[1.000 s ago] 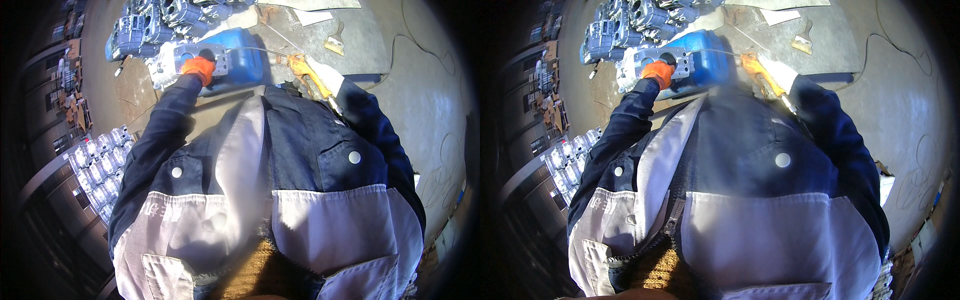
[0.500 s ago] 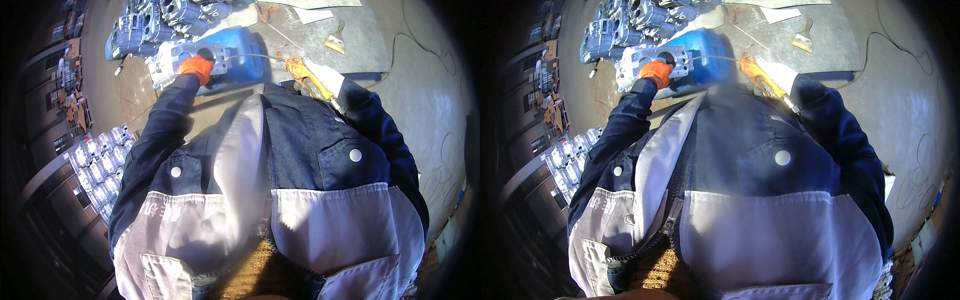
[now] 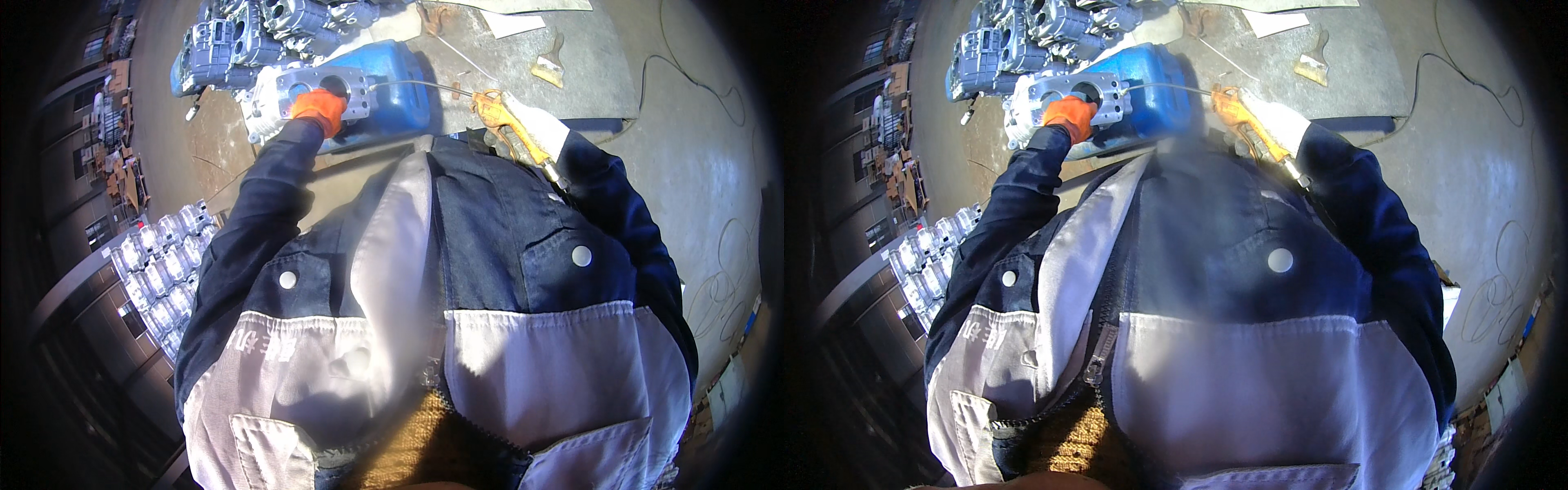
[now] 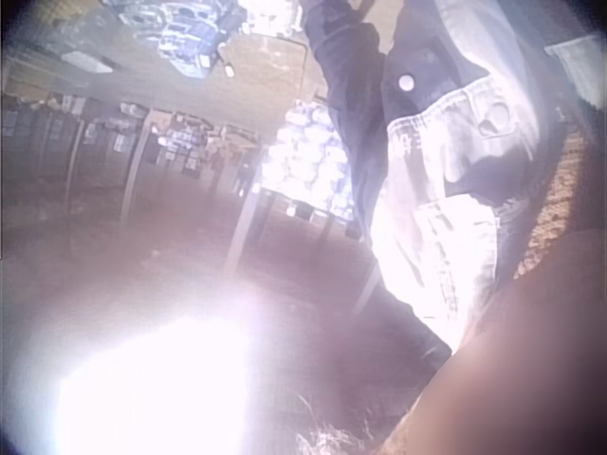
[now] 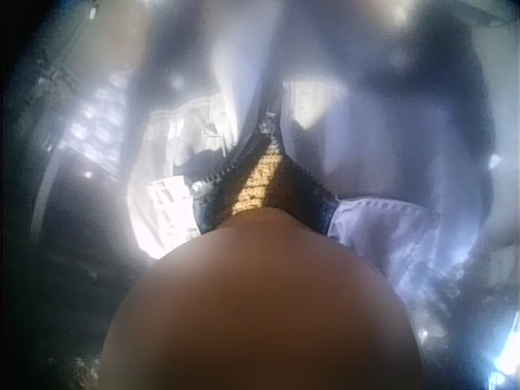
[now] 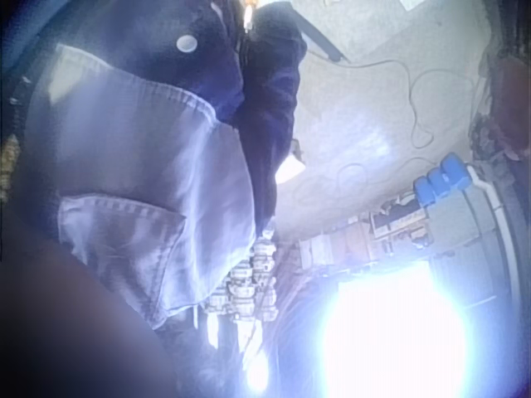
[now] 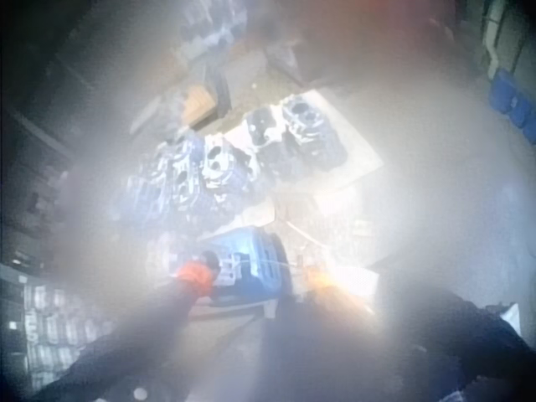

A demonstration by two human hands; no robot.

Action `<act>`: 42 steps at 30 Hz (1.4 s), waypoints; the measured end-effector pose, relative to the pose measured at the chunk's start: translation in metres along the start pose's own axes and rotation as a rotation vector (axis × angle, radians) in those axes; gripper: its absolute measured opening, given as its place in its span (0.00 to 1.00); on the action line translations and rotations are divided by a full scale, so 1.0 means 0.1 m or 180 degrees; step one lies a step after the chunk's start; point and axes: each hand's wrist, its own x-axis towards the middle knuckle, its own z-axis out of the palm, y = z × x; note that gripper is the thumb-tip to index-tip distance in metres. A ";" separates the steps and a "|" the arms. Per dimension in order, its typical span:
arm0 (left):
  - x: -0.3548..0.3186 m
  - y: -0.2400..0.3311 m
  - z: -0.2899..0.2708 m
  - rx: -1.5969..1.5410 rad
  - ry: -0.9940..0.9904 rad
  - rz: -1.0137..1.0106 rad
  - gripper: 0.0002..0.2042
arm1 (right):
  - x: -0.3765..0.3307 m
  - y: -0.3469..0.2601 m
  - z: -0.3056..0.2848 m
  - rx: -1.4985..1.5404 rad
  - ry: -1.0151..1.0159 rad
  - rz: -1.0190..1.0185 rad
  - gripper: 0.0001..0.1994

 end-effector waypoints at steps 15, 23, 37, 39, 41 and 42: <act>-0.03 0.02 -0.02 0.0025 0.0000 -0.0017 0.16 | -0.08 -0.06 0.28 0.0171 0.0143 0.0190 0.23; 0.00 -0.09 0.12 0.0086 0.0269 0.0174 0.14 | -0.08 -0.07 0.08 -0.0248 0.0133 0.0240 0.22; -0.02 -0.08 0.13 0.0119 0.0329 0.0115 0.15 | -0.14 -0.09 0.25 -0.1626 0.0204 0.0273 0.23; -0.04 -0.13 0.10 0.0060 0.0271 0.0158 0.16 | -0.20 -0.11 0.23 -0.0983 -0.0115 -0.0452 0.23; -0.02 -0.25 0.08 -0.0307 0.0568 0.0109 0.15 | -0.29 -0.19 0.20 -0.1210 -0.0384 -0.1401 0.24; 0.04 -0.37 0.07 -0.0694 0.0616 0.0084 0.15 | -0.33 -0.24 0.19 -0.1788 -0.0399 -0.1884 0.24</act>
